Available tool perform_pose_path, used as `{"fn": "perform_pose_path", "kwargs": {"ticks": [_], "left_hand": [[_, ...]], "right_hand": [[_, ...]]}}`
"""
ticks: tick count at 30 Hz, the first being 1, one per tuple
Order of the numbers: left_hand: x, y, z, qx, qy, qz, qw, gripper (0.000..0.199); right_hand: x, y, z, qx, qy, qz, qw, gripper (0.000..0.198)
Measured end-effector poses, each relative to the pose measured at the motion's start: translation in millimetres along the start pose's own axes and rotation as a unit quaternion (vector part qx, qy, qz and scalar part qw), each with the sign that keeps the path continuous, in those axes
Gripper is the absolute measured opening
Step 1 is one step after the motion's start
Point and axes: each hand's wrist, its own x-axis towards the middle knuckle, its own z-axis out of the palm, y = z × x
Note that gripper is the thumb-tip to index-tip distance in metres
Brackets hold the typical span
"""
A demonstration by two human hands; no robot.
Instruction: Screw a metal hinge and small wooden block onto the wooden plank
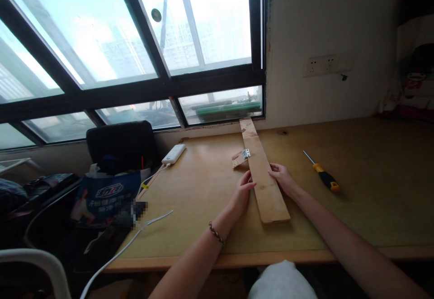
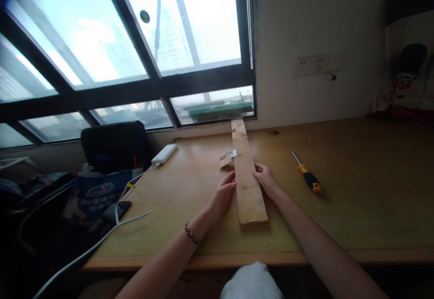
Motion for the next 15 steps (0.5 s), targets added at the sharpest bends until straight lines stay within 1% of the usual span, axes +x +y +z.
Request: {"fn": "perform_pose_path", "kwargs": {"ticks": [3, 6, 10, 15], "left_hand": [[0, 0, 2, -0.018, -0.003, 0.002, 1.000, 0.043], [0, 1, 3, -0.024, -0.012, -0.008, 1.000, 0.045], [-2, -1, 3, -0.019, -0.017, -0.020, 0.999, 0.045], [-4, -3, 4, -0.014, -0.039, -0.001, 0.999, 0.047]], "right_hand": [[0, 5, -2, 0.018, 0.023, -0.002, 1.000, 0.036], [-2, 8, -3, 0.034, 0.035, -0.006, 0.999, 0.036], [-6, 6, -5, 0.039, 0.033, -0.007, 0.999, 0.036], [-11, 2, -8, 0.053, 0.034, 0.006, 0.998, 0.035]]}}
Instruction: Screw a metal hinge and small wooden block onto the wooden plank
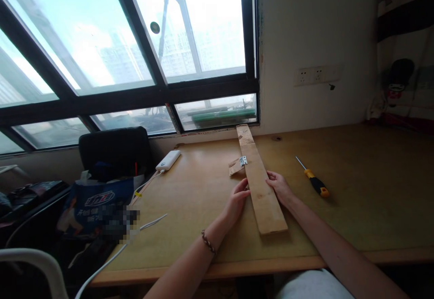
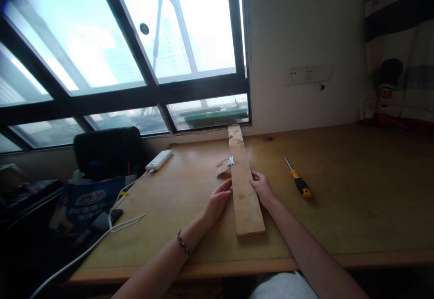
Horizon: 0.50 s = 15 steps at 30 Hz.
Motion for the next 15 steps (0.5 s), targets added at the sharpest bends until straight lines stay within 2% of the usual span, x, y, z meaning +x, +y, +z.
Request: {"fn": "perform_pose_path", "kwargs": {"ticks": [10, 15], "left_hand": [[-1, 0, -2, 0.010, 0.004, -0.008, 1.000, 0.051], [2, -6, -9, 0.039, 0.002, 0.018, 0.999, 0.049]], "right_hand": [[-4, -3, 2, -0.016, 0.003, -0.003, 1.000, 0.030], [-2, 0, -1, -0.008, 0.022, 0.012, 1.000, 0.033]]}}
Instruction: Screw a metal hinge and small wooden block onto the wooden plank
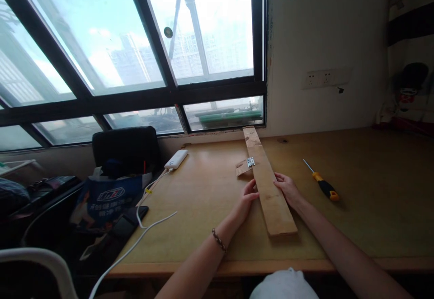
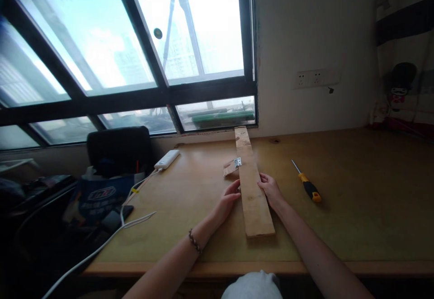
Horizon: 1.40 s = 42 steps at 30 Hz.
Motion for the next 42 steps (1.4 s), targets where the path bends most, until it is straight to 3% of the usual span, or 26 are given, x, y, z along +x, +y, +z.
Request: {"fn": "perform_pose_path", "kwargs": {"ticks": [3, 6, 10, 14, 17, 19, 24, 29, 35, 42], "left_hand": [[4, -5, -7, 0.031, 0.012, 0.007, 0.999, 0.047], [8, -8, -12, 0.070, 0.079, 0.005, 0.994, 0.044], [10, -5, -15, 0.116, 0.154, 0.019, 0.981, 0.045], [9, 1, -13, 0.152, 0.167, 0.032, 0.974, 0.043], [7, 3, -13, 0.230, 0.156, 0.064, 0.958, 0.032], [6, 4, -14, 0.286, 0.153, 0.094, 0.941, 0.023], [5, 7, -17, 0.354, 0.168, 0.111, 0.913, 0.023], [7, 6, -20, 0.328, 0.196, 0.085, 0.920, 0.024], [7, 1, -21, 0.358, 0.179, 0.076, 0.913, 0.031], [5, -2, -22, 0.402, 0.175, 0.080, 0.895, 0.037]], "right_hand": [[5, 3, -3, -0.024, 0.009, -0.002, 1.000, 0.037], [10, 7, -5, -0.070, 0.036, -0.010, 0.997, 0.039], [15, 10, -6, -0.166, 0.098, -0.092, 0.977, 0.038], [14, 7, -10, -0.255, 0.150, -0.164, 0.941, 0.033], [14, 3, -17, -0.308, 0.204, -0.178, 0.912, 0.029], [13, 1, -19, -0.314, 0.216, -0.171, 0.909, 0.030], [3, -6, -12, -0.348, 0.213, -0.175, 0.896, 0.039], [-5, -10, -6, -0.380, 0.193, -0.203, 0.882, 0.046], [10, 0, -16, -0.327, 0.237, -0.218, 0.889, 0.026], [5, -1, -18, -0.337, 0.133, -0.180, 0.915, 0.014]]}}
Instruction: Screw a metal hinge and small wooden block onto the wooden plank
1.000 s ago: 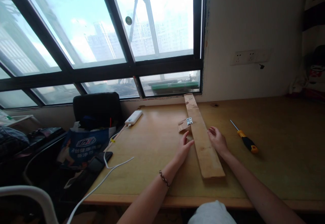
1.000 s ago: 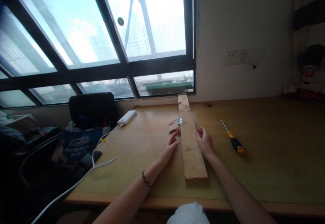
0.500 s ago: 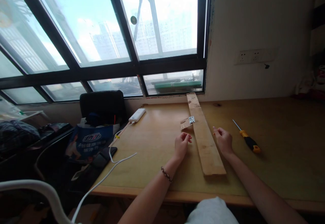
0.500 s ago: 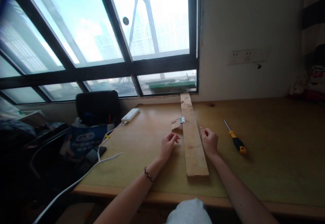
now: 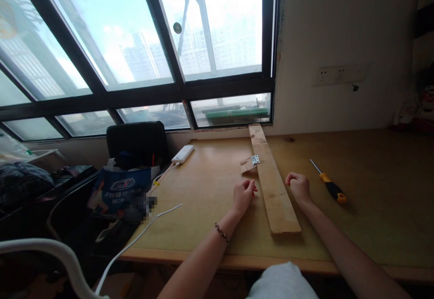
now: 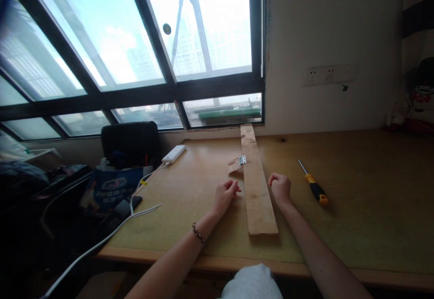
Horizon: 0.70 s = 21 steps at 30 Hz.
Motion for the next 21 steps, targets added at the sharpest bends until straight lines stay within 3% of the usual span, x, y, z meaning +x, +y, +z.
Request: {"fn": "perform_pose_path", "kwargs": {"ticks": [8, 21], "left_hand": [[4.2, -8.8, 0.8, -0.031, 0.027, -0.016, 0.999, 0.031], [3.4, -4.4, 0.1, -0.012, -0.001, -0.017, 1.000, 0.025]], "right_hand": [[-3.9, -9.4, -0.9, 0.014, -0.006, -0.013, 1.000, 0.005], [-3.5, -7.1, -1.5, 0.017, 0.003, -0.001, 1.000, 0.003]]}}
